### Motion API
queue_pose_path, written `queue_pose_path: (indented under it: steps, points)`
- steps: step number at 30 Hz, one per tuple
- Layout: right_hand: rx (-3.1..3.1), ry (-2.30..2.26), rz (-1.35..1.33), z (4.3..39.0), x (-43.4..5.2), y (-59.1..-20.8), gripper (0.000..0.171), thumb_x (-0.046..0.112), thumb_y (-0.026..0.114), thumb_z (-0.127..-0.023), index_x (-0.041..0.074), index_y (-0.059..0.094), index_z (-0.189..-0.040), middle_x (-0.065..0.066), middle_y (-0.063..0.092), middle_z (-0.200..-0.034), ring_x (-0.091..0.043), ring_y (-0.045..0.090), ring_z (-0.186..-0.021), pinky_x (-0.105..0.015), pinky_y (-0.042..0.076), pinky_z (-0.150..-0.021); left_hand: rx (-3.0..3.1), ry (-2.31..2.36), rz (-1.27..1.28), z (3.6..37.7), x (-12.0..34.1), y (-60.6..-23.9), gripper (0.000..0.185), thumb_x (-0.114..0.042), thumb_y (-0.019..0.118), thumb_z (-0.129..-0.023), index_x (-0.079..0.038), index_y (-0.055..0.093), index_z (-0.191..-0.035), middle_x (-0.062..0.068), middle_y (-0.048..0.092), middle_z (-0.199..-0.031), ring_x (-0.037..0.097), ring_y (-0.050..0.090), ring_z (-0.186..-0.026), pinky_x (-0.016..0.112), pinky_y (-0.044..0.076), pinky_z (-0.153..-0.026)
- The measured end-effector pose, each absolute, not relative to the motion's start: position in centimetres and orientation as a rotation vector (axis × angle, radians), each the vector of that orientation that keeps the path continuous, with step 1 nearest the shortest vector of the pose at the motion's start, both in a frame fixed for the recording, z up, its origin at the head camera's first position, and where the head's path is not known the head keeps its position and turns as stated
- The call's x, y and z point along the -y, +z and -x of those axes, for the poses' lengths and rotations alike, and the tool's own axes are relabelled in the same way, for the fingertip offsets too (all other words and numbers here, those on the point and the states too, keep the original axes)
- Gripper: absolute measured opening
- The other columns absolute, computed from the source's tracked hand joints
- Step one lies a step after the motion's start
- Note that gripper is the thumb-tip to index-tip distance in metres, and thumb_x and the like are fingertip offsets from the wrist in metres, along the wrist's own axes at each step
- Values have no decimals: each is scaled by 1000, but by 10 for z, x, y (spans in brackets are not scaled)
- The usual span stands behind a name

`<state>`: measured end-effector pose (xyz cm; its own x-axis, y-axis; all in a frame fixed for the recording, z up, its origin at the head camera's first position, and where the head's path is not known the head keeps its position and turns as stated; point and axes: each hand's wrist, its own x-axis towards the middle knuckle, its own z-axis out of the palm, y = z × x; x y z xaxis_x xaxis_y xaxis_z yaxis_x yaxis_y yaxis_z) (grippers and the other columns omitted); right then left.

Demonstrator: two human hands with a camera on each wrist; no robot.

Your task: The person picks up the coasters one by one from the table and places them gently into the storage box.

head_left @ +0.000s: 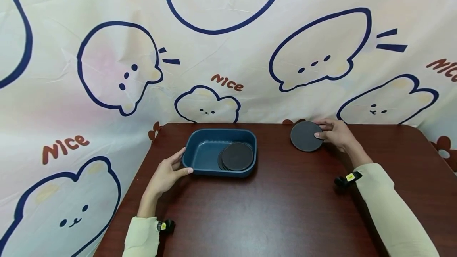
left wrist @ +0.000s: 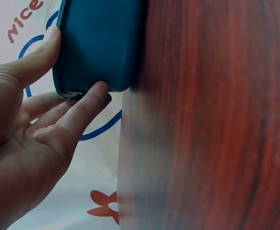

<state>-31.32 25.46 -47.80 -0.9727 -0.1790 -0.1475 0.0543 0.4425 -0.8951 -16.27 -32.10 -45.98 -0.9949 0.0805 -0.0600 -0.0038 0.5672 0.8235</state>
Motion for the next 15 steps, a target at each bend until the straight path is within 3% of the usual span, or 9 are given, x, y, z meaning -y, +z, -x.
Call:
queue_pose_path:
  steps: [7,13,15]
  points:
    - [-2302,-1680,34,307,-259,-485,66,11,68,-106,2,40,-165,-24,51,-156,4,70,-96,-22,62,-83,-2717,1416,-127,163,322,-460,84,-15,78,-100,-8,31,-170,26,47,-165,42,55,-146,53,55,-109]
    - [-2124,-1875,-20,297,-258,-488,67,10,66,-107,1,34,-166,13,69,-121,2,74,-96,-19,62,-84,-2721,1404,-135,163,321,-460,84,-15,77,-100,-6,30,-169,27,46,-165,44,56,-145,52,55,-108]
    - [-2054,-1942,-44,293,-258,-489,67,9,66,-107,0,33,-166,19,70,-111,1,75,-96,-18,62,-83,-2725,1393,-126,164,321,-461,84,-15,77,-101,-6,30,-170,26,45,-165,44,56,-145,52,55,-109]
